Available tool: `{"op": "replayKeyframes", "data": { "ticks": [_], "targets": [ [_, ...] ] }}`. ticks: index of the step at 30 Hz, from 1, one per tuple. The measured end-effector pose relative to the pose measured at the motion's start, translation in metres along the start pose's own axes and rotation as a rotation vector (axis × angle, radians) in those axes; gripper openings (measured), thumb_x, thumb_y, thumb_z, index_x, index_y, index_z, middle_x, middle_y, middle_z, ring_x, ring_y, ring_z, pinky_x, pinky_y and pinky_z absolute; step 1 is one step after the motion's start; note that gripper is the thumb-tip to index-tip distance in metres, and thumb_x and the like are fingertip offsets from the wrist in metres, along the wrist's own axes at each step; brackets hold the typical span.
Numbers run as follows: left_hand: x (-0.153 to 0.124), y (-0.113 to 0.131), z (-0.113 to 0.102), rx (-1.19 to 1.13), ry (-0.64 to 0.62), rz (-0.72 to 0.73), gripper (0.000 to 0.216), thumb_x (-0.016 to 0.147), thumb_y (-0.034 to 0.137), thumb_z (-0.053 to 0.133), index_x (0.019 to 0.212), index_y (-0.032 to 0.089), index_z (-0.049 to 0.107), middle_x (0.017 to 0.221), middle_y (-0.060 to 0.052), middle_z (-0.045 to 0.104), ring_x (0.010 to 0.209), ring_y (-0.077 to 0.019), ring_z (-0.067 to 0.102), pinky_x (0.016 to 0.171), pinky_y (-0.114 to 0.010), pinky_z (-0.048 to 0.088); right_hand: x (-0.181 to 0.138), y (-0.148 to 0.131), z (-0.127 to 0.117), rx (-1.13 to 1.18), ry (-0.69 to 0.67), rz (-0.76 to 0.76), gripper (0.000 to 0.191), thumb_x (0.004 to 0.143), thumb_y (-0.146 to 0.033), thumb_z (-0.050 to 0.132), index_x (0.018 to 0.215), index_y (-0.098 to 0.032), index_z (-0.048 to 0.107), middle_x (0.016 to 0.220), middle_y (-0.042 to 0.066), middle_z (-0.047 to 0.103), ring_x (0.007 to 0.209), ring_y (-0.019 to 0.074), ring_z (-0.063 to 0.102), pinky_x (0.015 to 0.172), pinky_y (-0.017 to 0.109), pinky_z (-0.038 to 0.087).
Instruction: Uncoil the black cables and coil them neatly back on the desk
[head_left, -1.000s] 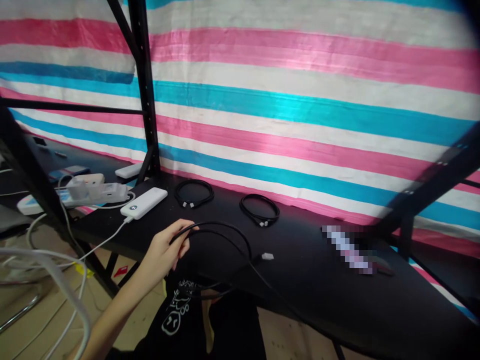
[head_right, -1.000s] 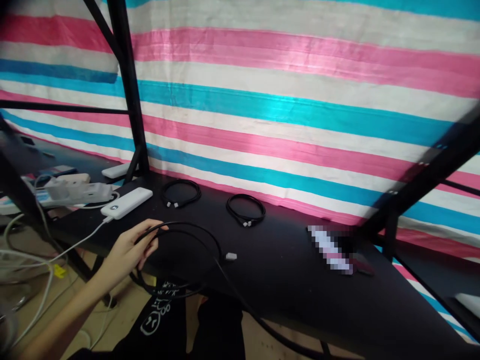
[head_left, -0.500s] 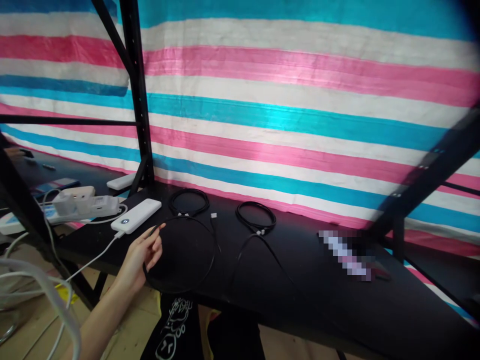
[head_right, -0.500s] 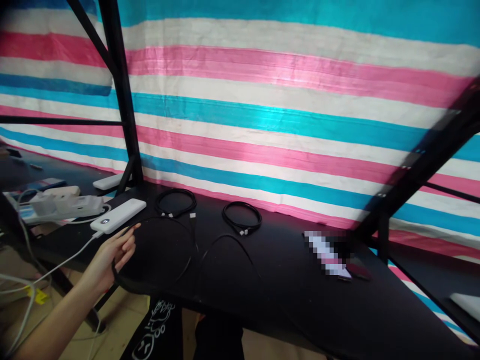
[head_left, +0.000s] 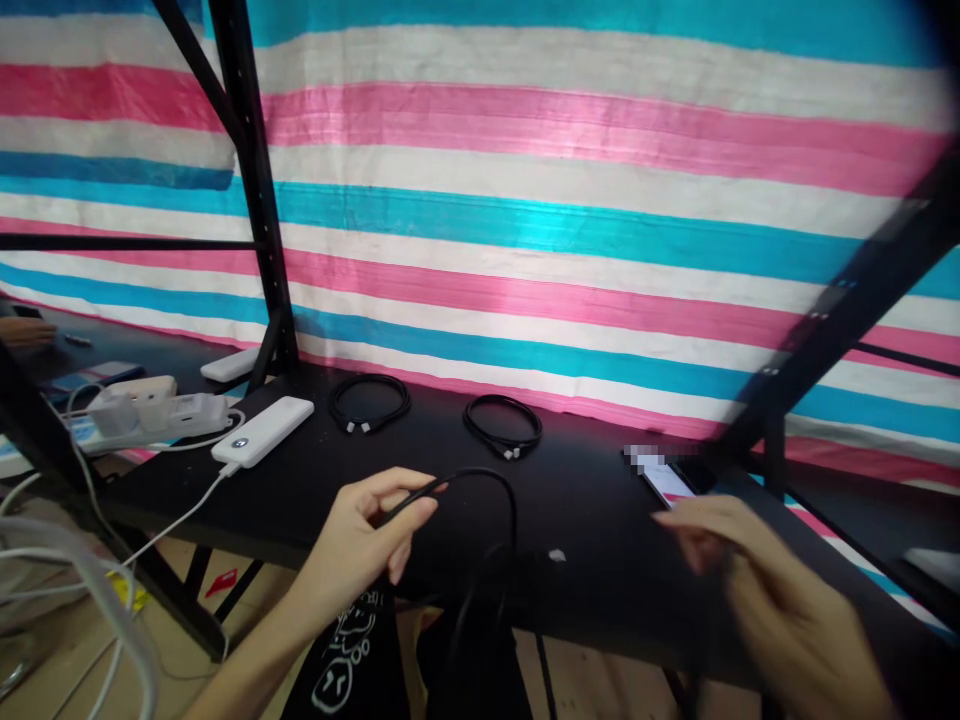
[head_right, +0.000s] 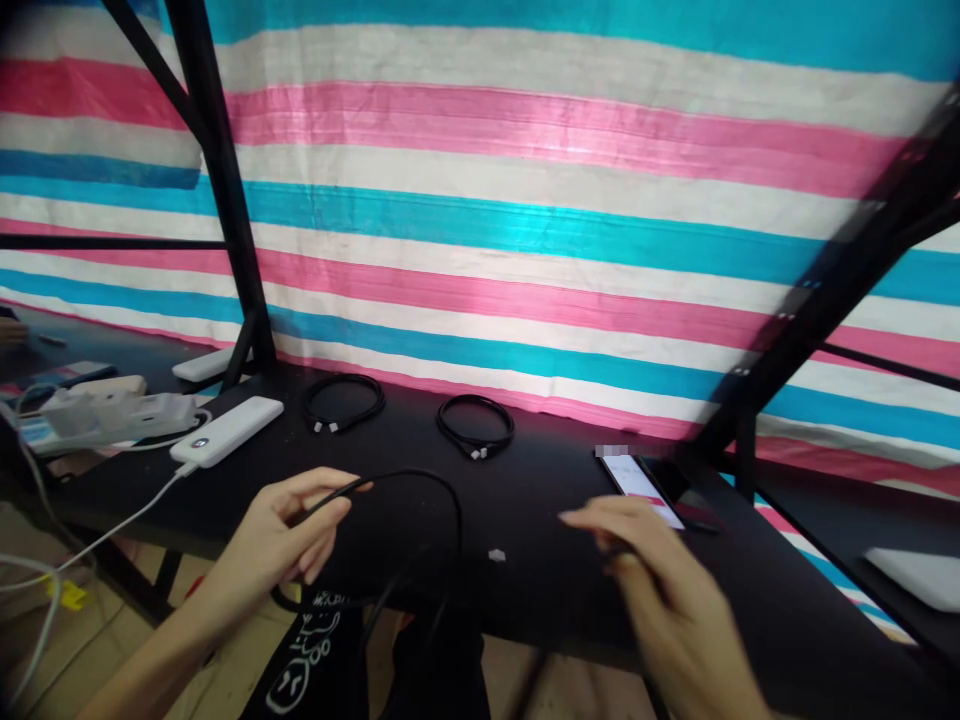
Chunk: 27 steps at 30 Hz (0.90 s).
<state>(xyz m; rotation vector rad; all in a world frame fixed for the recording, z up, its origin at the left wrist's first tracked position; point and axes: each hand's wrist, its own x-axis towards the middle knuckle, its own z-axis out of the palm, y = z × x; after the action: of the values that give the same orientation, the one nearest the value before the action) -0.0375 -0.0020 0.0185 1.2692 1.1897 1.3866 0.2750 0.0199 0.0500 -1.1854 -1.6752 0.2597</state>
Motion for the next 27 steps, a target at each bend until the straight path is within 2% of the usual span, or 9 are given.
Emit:
{"op": "replayKeyframes", "data": {
  "ticks": [2,7,9,12,14,17,19,23,27],
  "targets": [
    [-0.002,0.006,0.011,0.083,-0.015,0.068,0.026,0.077,0.037,0.064,0.090,0.015,0.071,0.041,0.004,0.048,0.036,-0.0087,0.041,0.038,-0.020,0.031,0.003,-0.018,0.023,-0.001,-0.215,-0.169,0.028,0.089,-0.043,0.048,0.097,-0.028,0.070,0.094,0.007,0.062,0.084,0.0190,0.060,0.075,0.030,0.051],
    [-0.006,0.021,0.025,0.267,-0.016,0.281,0.018,0.083,0.030,0.059,0.089,0.021,0.074,0.068,-0.002,0.063,0.065,-0.0156,0.057,0.064,-0.025,0.044,0.002,-0.054,0.065,-0.060,-0.441,-0.211,0.036,0.091,-0.029,0.049,0.127,-0.031,0.052,0.122,0.006,0.054,0.106,0.0178,0.055,0.087,0.029,0.048],
    [-0.006,0.026,0.025,0.286,-0.036,0.353,0.016,0.083,0.028,0.059,0.088,0.022,0.073,0.081,-0.004,0.064,0.079,-0.0182,0.059,0.074,-0.026,0.044,0.003,-0.057,0.072,-0.115,-0.419,-0.270,0.027,0.090,-0.027,0.051,0.116,-0.027,0.058,0.114,0.005,0.058,0.105,0.0193,0.054,0.086,0.030,0.046],
    [-0.006,0.026,0.022,0.233,-0.116,0.369,0.018,0.086,0.029,0.055,0.089,0.022,0.071,0.093,-0.006,0.063,0.090,-0.0201,0.059,0.080,-0.028,0.044,0.006,-0.054,0.074,-0.207,-0.301,-0.282,0.015,0.090,-0.028,0.050,0.084,-0.022,0.062,0.080,0.004,0.061,0.079,0.0183,0.056,0.068,0.028,0.045],
    [-0.005,0.021,0.022,0.187,-0.161,0.295,0.020,0.083,0.028,0.059,0.100,0.023,0.067,0.102,-0.006,0.064,0.098,-0.0212,0.058,0.086,-0.029,0.043,0.009,-0.051,0.072,-0.228,-0.197,-0.269,0.021,0.090,-0.030,0.050,0.073,-0.021,0.059,0.066,0.002,0.054,0.065,0.0160,0.052,0.059,0.027,0.040],
    [-0.002,0.007,0.026,0.160,-0.159,0.136,0.054,0.069,0.024,0.073,0.120,0.024,0.055,0.114,-0.006,0.063,0.109,-0.0223,0.056,0.095,-0.031,0.040,0.012,-0.048,0.067,-0.139,-0.081,-0.250,0.024,0.089,-0.028,0.050,0.069,-0.020,0.057,0.064,0.001,0.052,0.061,0.0136,0.051,0.058,0.025,0.039],
    [0.001,-0.004,0.031,0.120,-0.180,0.049,0.052,0.069,0.025,0.073,0.117,0.020,0.055,0.106,-0.007,0.067,0.102,-0.0214,0.060,0.093,-0.032,0.041,0.013,-0.045,0.062,-0.044,-0.039,-0.213,0.025,0.090,-0.028,0.049,0.068,-0.019,0.056,0.065,0.000,0.054,0.061,0.0124,0.052,0.057,0.024,0.039],
    [0.008,-0.014,0.038,-0.118,-0.242,-0.093,0.022,0.084,0.036,0.058,0.085,0.015,0.059,0.055,0.000,0.061,0.065,-0.0152,0.065,0.073,-0.026,0.047,0.012,-0.038,0.055,0.139,-0.096,-0.044,0.029,0.094,-0.037,0.045,0.073,-0.019,0.055,0.058,-0.003,0.050,0.048,0.0087,0.045,0.048,0.022,0.035],
    [0.012,-0.008,0.036,-0.371,-0.194,-0.217,0.034,0.083,0.047,0.057,0.074,0.015,0.056,0.034,0.012,0.026,0.029,-0.0024,0.023,0.037,-0.016,0.027,0.012,-0.035,0.057,0.248,-0.332,0.113,0.031,0.095,-0.045,0.041,0.088,-0.019,0.056,0.060,-0.003,0.049,0.046,0.0074,0.042,0.046,0.021,0.035]
  ]
}}
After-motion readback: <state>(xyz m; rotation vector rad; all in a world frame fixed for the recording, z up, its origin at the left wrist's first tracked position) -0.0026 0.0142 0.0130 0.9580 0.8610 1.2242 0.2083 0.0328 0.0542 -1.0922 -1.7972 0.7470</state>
